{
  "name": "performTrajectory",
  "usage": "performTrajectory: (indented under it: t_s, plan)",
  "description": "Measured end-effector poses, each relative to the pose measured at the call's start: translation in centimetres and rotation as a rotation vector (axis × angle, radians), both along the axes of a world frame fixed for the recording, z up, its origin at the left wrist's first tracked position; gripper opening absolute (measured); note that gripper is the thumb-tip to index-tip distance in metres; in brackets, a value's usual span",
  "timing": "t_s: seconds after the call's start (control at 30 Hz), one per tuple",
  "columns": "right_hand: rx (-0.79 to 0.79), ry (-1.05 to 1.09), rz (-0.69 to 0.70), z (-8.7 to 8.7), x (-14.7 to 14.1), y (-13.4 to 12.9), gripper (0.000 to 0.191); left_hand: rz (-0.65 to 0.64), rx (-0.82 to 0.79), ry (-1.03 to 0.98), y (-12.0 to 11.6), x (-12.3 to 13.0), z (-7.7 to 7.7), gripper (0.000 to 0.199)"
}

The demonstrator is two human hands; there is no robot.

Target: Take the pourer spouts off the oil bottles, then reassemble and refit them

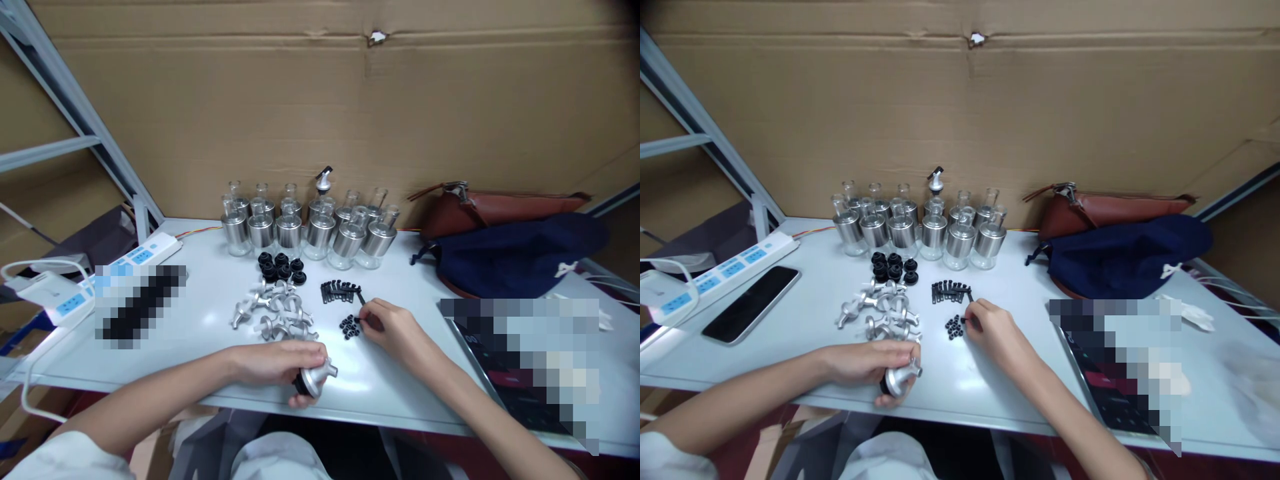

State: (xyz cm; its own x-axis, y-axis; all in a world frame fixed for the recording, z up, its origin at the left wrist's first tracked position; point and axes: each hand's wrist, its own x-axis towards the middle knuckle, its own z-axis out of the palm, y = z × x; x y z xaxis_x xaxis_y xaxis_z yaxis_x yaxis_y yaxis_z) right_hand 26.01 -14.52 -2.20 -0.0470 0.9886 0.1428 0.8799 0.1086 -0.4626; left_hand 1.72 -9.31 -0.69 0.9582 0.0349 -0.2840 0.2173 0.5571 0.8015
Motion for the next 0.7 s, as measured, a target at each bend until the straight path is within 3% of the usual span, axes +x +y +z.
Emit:
performTrajectory:
  t_s: [0.33,0.53,0.7]
  plan:
    - [0.012,0.071,0.028,0.34,0.66,-0.23,0.011,0.001,-0.023,-0.02,-0.04,-0.16,0.17,0.046]
    - [-0.013,0.011,0.034,0.39,0.38,0.1,0.014,-0.002,-0.012,-0.013,-0.06,-0.13,0.22,0.048]
    - [-0.024,0.06,-0.02,0.51,0.52,0.15,0.007,-0.002,-0.005,-0.018,0.03,-0.14,0.04,0.048]
